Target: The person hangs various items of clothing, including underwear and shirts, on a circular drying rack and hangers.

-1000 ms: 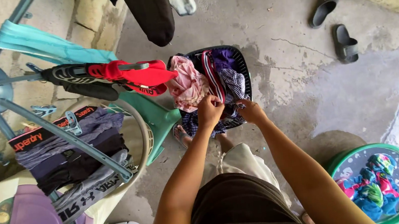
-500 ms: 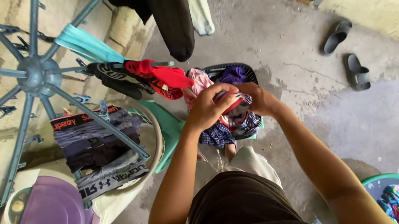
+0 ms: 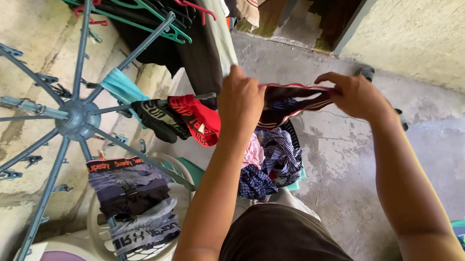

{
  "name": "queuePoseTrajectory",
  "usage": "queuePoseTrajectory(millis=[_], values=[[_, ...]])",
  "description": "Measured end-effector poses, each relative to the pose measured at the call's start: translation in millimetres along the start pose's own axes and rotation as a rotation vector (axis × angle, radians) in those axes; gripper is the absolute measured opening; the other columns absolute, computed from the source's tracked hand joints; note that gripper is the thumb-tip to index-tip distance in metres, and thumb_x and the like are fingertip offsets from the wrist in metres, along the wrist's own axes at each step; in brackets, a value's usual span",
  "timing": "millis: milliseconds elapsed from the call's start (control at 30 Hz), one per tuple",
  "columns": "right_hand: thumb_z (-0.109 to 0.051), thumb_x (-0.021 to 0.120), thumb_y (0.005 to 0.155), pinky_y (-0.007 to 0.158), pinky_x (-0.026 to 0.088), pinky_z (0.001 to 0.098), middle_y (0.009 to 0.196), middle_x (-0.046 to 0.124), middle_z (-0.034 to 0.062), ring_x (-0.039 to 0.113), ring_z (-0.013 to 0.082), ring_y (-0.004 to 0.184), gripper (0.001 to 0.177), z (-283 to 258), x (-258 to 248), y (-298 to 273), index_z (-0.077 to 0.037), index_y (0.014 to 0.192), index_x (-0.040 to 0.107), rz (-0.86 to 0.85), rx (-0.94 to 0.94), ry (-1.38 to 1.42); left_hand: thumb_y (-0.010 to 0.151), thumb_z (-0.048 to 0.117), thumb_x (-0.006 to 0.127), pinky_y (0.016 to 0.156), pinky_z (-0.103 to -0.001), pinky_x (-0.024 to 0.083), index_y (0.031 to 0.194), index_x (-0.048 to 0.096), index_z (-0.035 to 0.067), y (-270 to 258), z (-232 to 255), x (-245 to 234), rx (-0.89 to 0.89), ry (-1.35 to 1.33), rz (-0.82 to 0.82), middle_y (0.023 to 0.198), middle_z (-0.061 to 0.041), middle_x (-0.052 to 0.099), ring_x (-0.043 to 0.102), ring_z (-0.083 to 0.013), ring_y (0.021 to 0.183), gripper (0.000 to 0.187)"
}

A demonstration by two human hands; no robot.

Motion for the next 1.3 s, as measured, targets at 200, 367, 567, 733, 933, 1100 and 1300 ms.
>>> queuePoseTrajectory(millis=[200, 367, 567, 733, 933, 1100, 1300], values=[[-0.041, 0.088, 0.071, 0.083, 0.053, 0.047, 0.108, 0.073, 0.0251, 0.066, 0.0415, 0.105, 0.069, -66, -43, -16, -0.01, 0.129, 0.067, 0.486, -0.619, -0.208, 0.081, 0.023, 0.079, 0.069, -0.046, 0.056, 0.081, 0.071, 0.007, 43, 36, -21, 0.309, -0.114, 0.081, 0.084, -0.012, 0.07, 0.071, -0.0341, 0.078, 0.017], [-0.017, 0.072, 0.086, 0.084, 0.055, 0.0453, 0.106, 0.072, 0.0167, 0.071, 0.0353, 0.099, 0.036, -88, -41, 18, -0.008, 0.12, 0.066, 0.328, -0.412, 0.245, 0.08, 0.015, 0.076, 0.062, -0.046, 0.057, 0.083, 0.066, 0.007, 65, 39, -26, 0.469, -0.059, 0.06, 0.073, -0.013, 0.07, 0.072, -0.0329, 0.072, 0.013], [-0.015, 0.075, 0.083, 0.08, 0.055, 0.0496, 0.102, 0.074, 0.0169, 0.07, 0.0408, 0.094, 0.028, -75, -56, 24, -0.01, 0.11, 0.073, 0.48, -0.195, 0.026, 0.084, 0.008, 0.069, 0.056, -0.046, 0.057, 0.091, 0.062, 0.005, 81, 14, -49, 0.41, 0.1, 0.061, 0.066, -0.016, 0.07, 0.073, -0.0335, 0.066, 0.01], [-0.01, 0.071, 0.079, 0.077, 0.055, 0.0515, 0.097, 0.073, 0.0185, 0.069, 0.042, 0.092, 0.033, -15, -26, 67, -0.015, 0.111, 0.077, 0.582, -0.036, -0.023, 0.084, 0.012, 0.07, 0.054, -0.048, 0.057, 0.091, 0.061, 0.004, 100, -23, -61, 0.318, 0.148, 0.118, 0.066, -0.018, 0.07, 0.074, -0.036, 0.065, 0.014], [-0.013, 0.06, 0.091, 0.076, 0.056, 0.0428, 0.086, 0.074, 0.0198, 0.072, 0.0305, 0.077, 0.03, -10, -12, 86, -0.011, 0.117, 0.076, 0.331, -0.076, 0.252, 0.092, 0.02, 0.072, 0.067, -0.047, 0.059, 0.107, 0.055, -0.002, 135, -108, -17, 0.079, 0.043, 0.101, 0.084, -0.025, 0.072, 0.074, -0.041, 0.08, 0.032], [-0.013, 0.059, 0.098, 0.05, 0.041, 0.0392, 0.073, 0.058, 0.0086, 0.052, 0.021, 0.058, 0.02, -58, 8, 115, 0.004, 0.093, 0.068, 0.043, -0.099, 0.913, 0.08, 0.061, 0.078, 0.081, -0.037, 0.057, 0.102, 0.068, -0.002, 82, -41, 75, 0.062, -0.42, -0.575, 0.101, -0.02, 0.075, 0.075, -0.0283, 0.095, 0.068], [-0.025, 0.061, 0.104, 0.063, 0.057, 0.0323, 0.086, 0.07, 0.0074, 0.069, 0.0175, 0.071, 0.028, -118, 25, 108, 0.003, 0.105, 0.065, -0.086, -0.093, 1.533, 0.074, 0.05, 0.083, 0.075, -0.034, 0.057, 0.105, 0.072, 0.003, 75, -28, 93, 0.218, -0.764, -0.417, 0.091, -0.011, 0.077, 0.074, -0.0201, 0.082, 0.057]])
Point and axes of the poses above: each hand's wrist, its own y-axis towards the middle knuckle, its own x-axis out of the palm, z = x × y, the point moved 10 cm from there along y, towards the middle knuckle
